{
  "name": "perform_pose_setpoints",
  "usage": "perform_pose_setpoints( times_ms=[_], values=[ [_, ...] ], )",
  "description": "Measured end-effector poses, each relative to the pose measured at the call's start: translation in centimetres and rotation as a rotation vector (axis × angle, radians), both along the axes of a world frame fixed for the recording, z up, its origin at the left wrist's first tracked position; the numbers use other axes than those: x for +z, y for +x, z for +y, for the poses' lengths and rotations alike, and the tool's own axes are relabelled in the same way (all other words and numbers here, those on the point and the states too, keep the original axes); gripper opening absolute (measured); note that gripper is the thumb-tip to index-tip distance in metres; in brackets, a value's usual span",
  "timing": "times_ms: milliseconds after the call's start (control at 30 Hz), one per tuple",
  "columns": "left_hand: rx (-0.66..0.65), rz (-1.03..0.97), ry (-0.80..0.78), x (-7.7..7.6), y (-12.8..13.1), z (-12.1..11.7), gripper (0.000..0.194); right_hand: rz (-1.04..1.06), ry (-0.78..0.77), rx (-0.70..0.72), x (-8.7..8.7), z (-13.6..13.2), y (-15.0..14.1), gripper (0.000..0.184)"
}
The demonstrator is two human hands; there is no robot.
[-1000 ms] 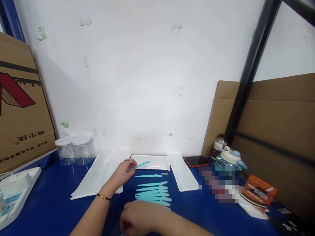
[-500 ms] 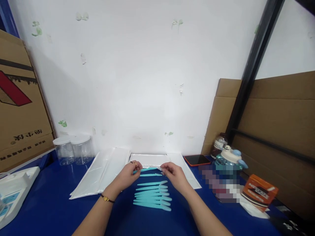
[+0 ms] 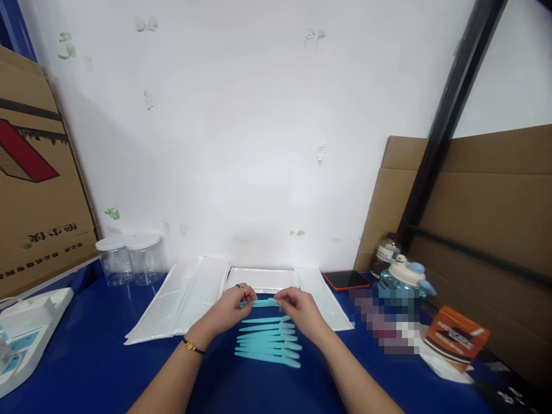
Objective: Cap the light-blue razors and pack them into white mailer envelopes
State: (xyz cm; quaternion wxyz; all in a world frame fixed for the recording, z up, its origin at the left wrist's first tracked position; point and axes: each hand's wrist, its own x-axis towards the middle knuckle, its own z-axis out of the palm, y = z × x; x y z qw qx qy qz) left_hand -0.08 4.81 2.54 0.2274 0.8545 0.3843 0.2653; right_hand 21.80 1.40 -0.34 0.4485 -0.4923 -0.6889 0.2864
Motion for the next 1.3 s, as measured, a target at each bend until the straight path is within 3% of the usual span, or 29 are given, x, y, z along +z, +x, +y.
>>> perform_pose_setpoints(
  times_ms=[133,267,367,467,667,900,1300],
  values=[
    [-0.002,0.02,-0.004,-0.9,0.5,0.0,0.018,-0.092,0.002,-0.002,-0.1,0.4,1.0,0.019],
    [0.007,0.119,-0.003,-2.6,0.5,0.6,0.018,-0.316,0.126,-0.193,-0.1,1.7,3.9,0.02],
    [0.002,0.153,-0.039,-3.5,0.4,1.2,0.018,-0.528,0.055,-0.213,-0.4,2.5,5.1,0.019],
    [0.096,0.115,0.01,-4.2,0.3,1.9,0.02,-0.641,0.004,-0.17,-0.8,3.0,4.7,0.016],
    [0.23,0.147,0.058,-5.4,0.4,3.2,0.014,-0.536,-0.057,-0.142,-1.7,3.5,4.0,0.006],
    [0.238,0.136,-0.02,-5.9,0.5,3.7,0.011,-0.436,-0.135,-0.065,-2.7,3.9,4.7,0.009],
    [0.202,0.129,-0.058,-5.5,0.8,3.3,0.01,-0.311,-0.115,0.038,-2.7,3.7,3.7,0.011]
  ],
)
